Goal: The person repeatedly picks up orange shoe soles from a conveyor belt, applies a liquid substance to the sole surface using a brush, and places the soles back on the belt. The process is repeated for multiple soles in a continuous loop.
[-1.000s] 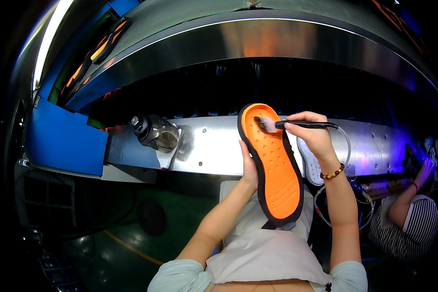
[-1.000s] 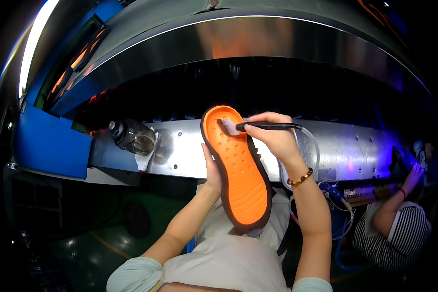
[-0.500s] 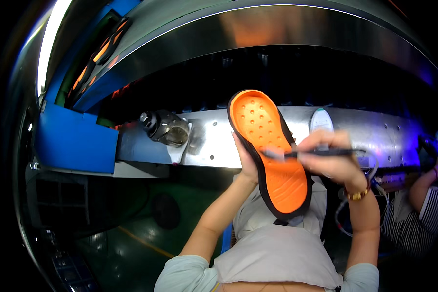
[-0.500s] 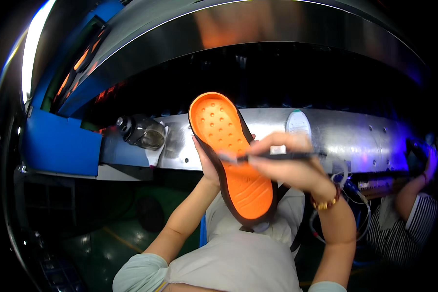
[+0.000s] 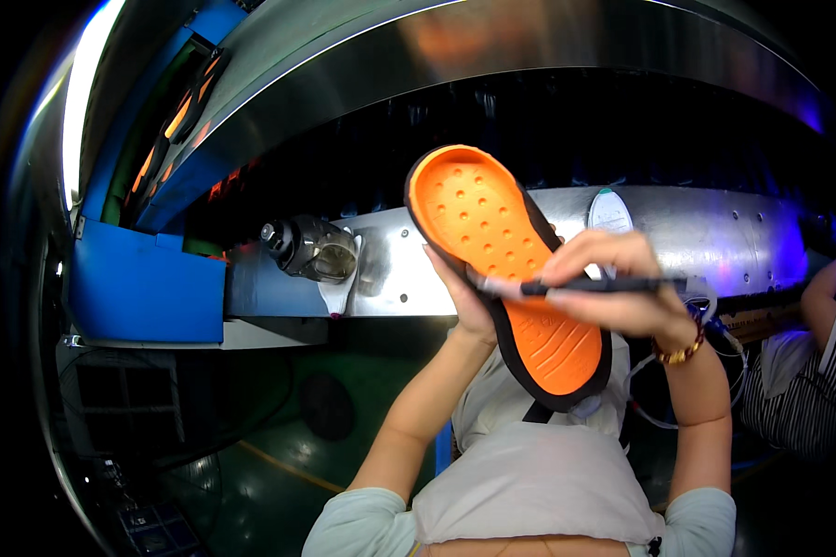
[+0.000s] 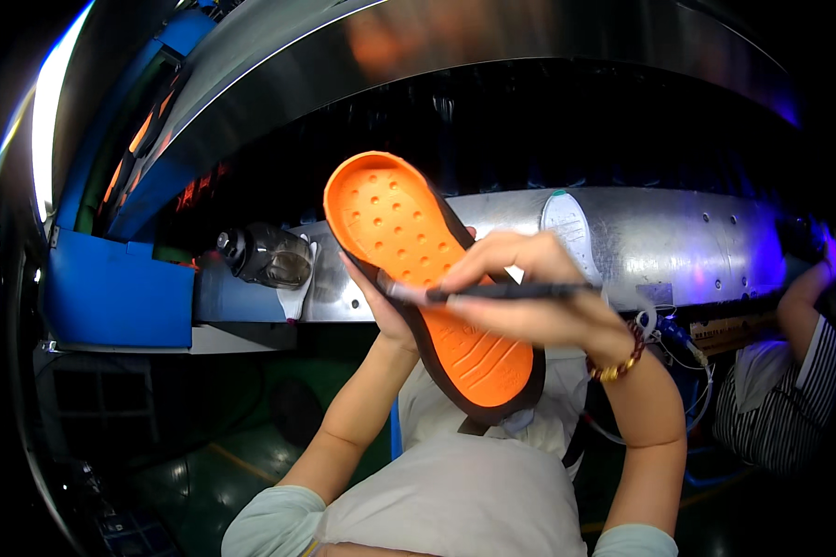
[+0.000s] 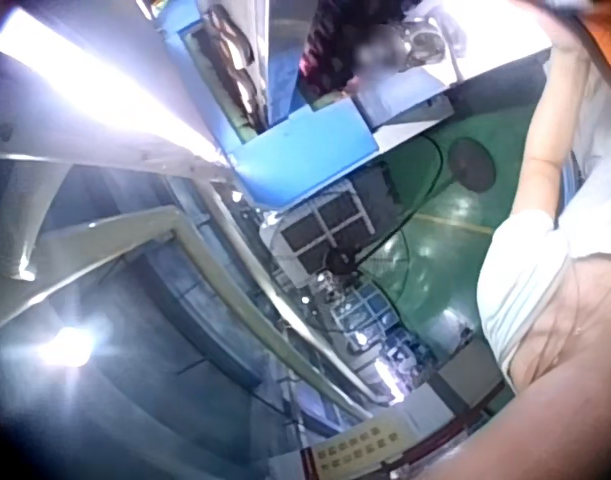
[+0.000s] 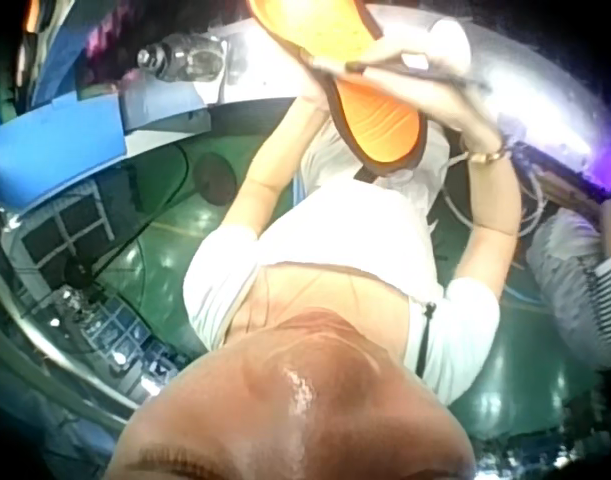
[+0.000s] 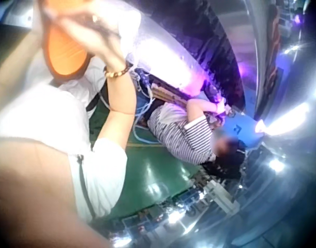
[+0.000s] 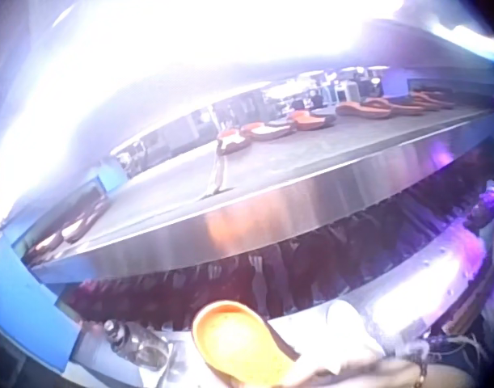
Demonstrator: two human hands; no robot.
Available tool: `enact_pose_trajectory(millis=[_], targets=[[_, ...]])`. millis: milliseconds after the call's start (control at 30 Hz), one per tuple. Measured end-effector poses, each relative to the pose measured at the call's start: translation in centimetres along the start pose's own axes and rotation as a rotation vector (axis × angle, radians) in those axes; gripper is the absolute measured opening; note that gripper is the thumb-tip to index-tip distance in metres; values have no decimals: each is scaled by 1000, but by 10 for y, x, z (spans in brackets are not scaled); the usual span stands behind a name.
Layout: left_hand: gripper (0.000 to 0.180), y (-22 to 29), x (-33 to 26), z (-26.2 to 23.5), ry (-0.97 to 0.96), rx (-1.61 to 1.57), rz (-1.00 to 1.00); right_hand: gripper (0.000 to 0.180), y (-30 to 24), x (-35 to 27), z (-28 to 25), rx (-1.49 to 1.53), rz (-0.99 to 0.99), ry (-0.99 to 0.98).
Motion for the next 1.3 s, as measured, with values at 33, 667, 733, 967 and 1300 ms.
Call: enact_pose_trajectory(millis=[33,667,733,967,1300], targets=[[78,2,1,-3,2,-13,11,16,-11,-4,8,-56,-67,-59],[93,67,15,28,-214,-92,439,19,-13,-24,6,-7,-87,-220],[93,71,14,30,-190,-68,435,20,-11,-29,-5,152,12,-196],[92,78,16,34,-229,-85,354,18,-8,-41,-2,-67,-19,-201],[92,91,25,35,-112,97,318,18,6,-47,-12,177,-22,-190]])
Point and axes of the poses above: each hand's wrist, its own x-axis towards the middle knuckle, its own z-axis out of the palm, y = z × x, the point moved 5 cm from there along x, towards the middle knuckle, and after that the axes turned 2 degrees about -z, right-handed, at the moved point
